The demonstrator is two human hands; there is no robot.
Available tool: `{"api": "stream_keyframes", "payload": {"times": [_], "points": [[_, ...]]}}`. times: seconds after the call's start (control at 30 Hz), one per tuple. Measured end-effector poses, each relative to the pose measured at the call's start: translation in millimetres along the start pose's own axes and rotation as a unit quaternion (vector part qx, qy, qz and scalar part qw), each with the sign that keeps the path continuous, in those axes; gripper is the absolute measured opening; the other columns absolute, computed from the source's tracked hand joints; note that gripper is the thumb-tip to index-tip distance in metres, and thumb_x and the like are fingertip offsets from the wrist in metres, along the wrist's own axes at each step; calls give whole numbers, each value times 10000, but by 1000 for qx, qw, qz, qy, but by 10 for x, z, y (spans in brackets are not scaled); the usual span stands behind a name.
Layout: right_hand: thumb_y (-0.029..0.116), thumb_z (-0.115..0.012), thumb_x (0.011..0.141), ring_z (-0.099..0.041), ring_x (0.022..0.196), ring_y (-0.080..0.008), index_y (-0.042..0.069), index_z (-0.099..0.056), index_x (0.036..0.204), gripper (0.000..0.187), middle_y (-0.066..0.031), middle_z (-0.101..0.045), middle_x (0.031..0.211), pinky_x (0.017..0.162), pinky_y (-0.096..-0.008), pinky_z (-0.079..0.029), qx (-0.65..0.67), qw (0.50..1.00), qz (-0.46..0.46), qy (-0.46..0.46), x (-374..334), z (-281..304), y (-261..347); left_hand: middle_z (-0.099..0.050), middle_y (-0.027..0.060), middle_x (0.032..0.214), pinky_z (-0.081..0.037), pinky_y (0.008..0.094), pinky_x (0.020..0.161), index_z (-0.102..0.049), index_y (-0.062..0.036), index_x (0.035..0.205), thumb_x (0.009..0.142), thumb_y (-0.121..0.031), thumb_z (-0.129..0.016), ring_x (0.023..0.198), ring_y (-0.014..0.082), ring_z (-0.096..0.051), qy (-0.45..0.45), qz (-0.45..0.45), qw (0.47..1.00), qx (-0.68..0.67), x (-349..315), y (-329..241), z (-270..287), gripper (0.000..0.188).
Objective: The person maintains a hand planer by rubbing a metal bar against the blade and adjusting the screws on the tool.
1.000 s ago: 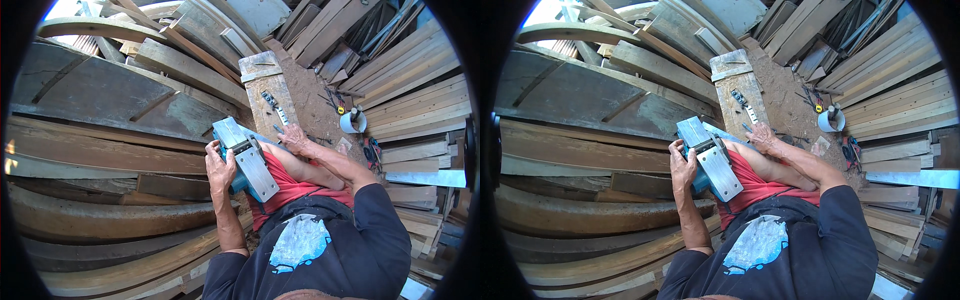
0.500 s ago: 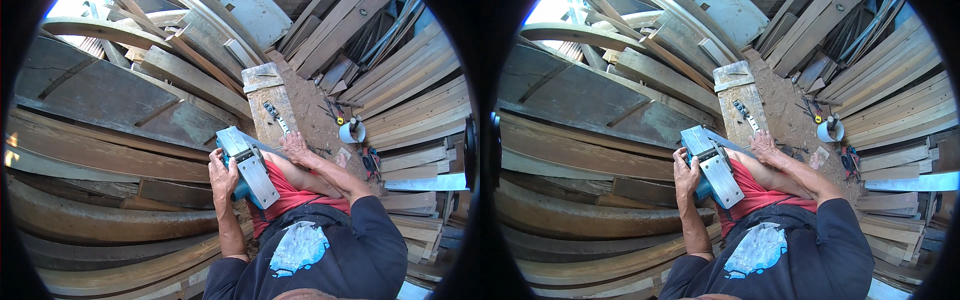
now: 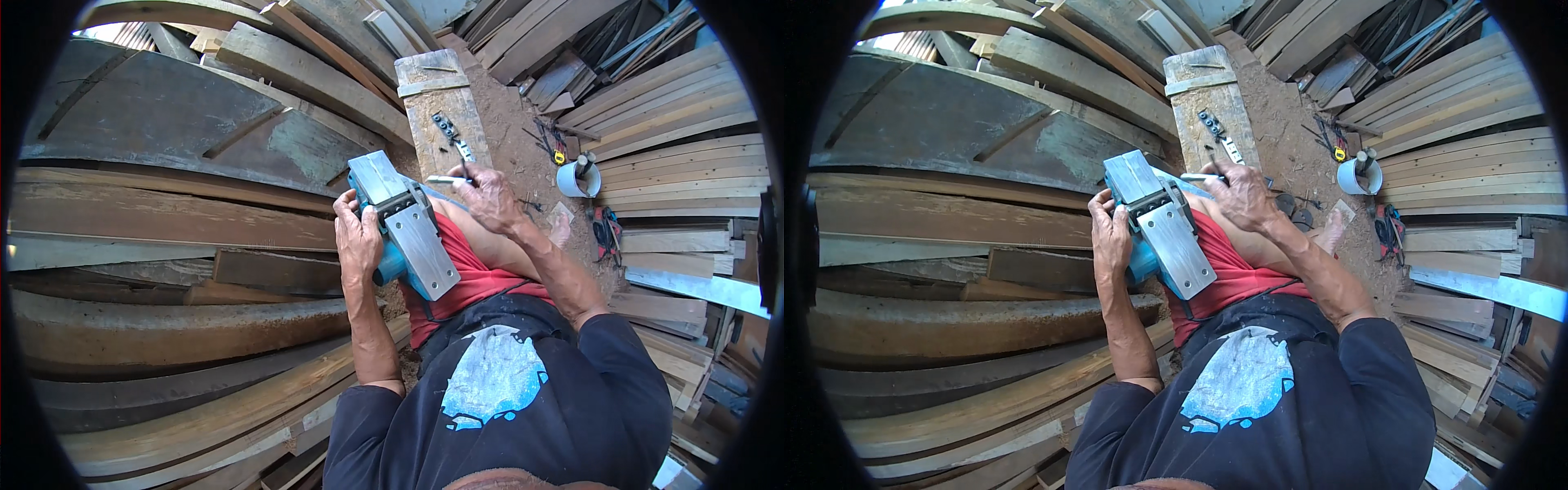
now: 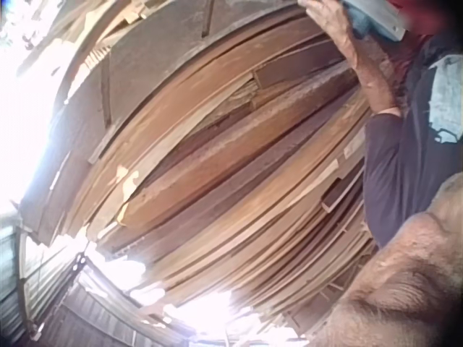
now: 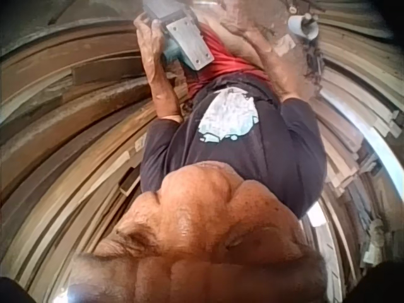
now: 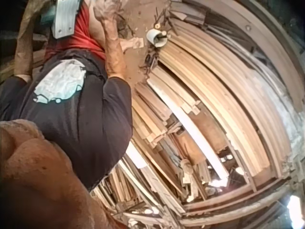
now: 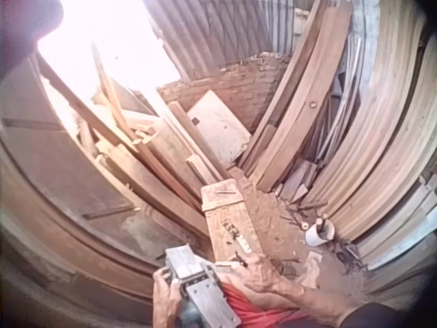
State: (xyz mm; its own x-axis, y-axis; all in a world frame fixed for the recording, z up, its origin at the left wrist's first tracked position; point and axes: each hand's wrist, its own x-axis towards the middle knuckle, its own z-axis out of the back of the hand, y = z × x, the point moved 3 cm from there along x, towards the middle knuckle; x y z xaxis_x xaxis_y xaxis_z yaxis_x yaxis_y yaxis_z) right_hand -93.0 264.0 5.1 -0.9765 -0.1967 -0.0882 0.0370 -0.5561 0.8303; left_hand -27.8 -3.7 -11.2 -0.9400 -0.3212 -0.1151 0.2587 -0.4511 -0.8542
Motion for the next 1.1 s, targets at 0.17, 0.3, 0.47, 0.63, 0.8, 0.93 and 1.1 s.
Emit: {"api": "stream_keyframes", "payload": {"times": [0.17, 0.3, 0.47, 0.63, 0.8, 0.93, 1.1], "points": [[201, -637, 993, -744, 791, -313, -3, -739, 1038, 232, -167, -736, 826, 742, -430, -564, 78, 989, 46, 117, -126, -205, 506, -624, 320, 1286, -466, 554, 1041, -408, -24, 1468, 1020, -234, -635, 1196, 458, -599, 30, 19, 998, 58, -17, -48, 11, 545], [213, -631, 995, -758, 790, -309, -8, -733, 1045, 248, -168, -765, 862, 735, -435, -576, 78, 985, 104, 114, -88, -436, 470, -636, 311, 1266, -468, 552, 1030, -414, -21, 1461, 1026, -235, -634, 1176, 451, -605, 30, 18, 998, 52, -10, -25, 16, 532], [177, -645, 1013, -710, 697, -188, -42, -735, 1037, 239, -134, -758, 812, 643, -366, -545, 78, 984, 103, 121, -45, -495, 552, -643, 299, 1268, -474, 548, 1012, -428, -19, 1454, 1035, -229, -616, 1161, 443, -609, 19, 14, 998, 52, -5, -11, 14, 505], [191, -644, 1015, -759, 738, -254, -37, -731, 1054, 246, -167, -777, 853, 678, -399, -568, 73, 983, 113, 125, -51, -504, 646, -646, 273, 1258, -466, 535, 1029, -452, -21, 1438, 1029, -177, -571, 1169, 424, -606, -25, 2, 1000, -3, -12, 43, -20, 454], [175, -652, 997, -724, 783, -410, 14, -717, 1142, 227, -192, -735, 830, 730, -518, -555, -148, 963, 170, 147, -74, -499, 817, -651, 199, 1209, -447, 493, 1060, -582, -13, 1304, 946, -60, -548, 1194, 380, -594, -78, -73, 994, 1, -103, -123, 7, 363], [179, -661, 987, -702, 776, -426, 38, -719, 1163, 233, -184, -706, 809, 712, -552, -538, -167, 954, 180, 172, -40, -490, 782, -658, 184, 1217, -453, 488, 1046, -662, -23, 1184, 899, -24, -549, 1153, 375, -598, -96, -175, 978, 62, -94, -109, 29, 306], [182, -677, 978, -710, 847, -387, 37, -724, 1165, 241, -192, -717, 861, 755, -503, -547, -178, 949, 226, 131, -85, -456, 823, -678, 173, 1249, -485, 468, 1039, -743, -32, 1035, 881, 12, -512, 1194, 325, -608, -107, -162, 977, 86, -137, -175, 54, 281]]}}
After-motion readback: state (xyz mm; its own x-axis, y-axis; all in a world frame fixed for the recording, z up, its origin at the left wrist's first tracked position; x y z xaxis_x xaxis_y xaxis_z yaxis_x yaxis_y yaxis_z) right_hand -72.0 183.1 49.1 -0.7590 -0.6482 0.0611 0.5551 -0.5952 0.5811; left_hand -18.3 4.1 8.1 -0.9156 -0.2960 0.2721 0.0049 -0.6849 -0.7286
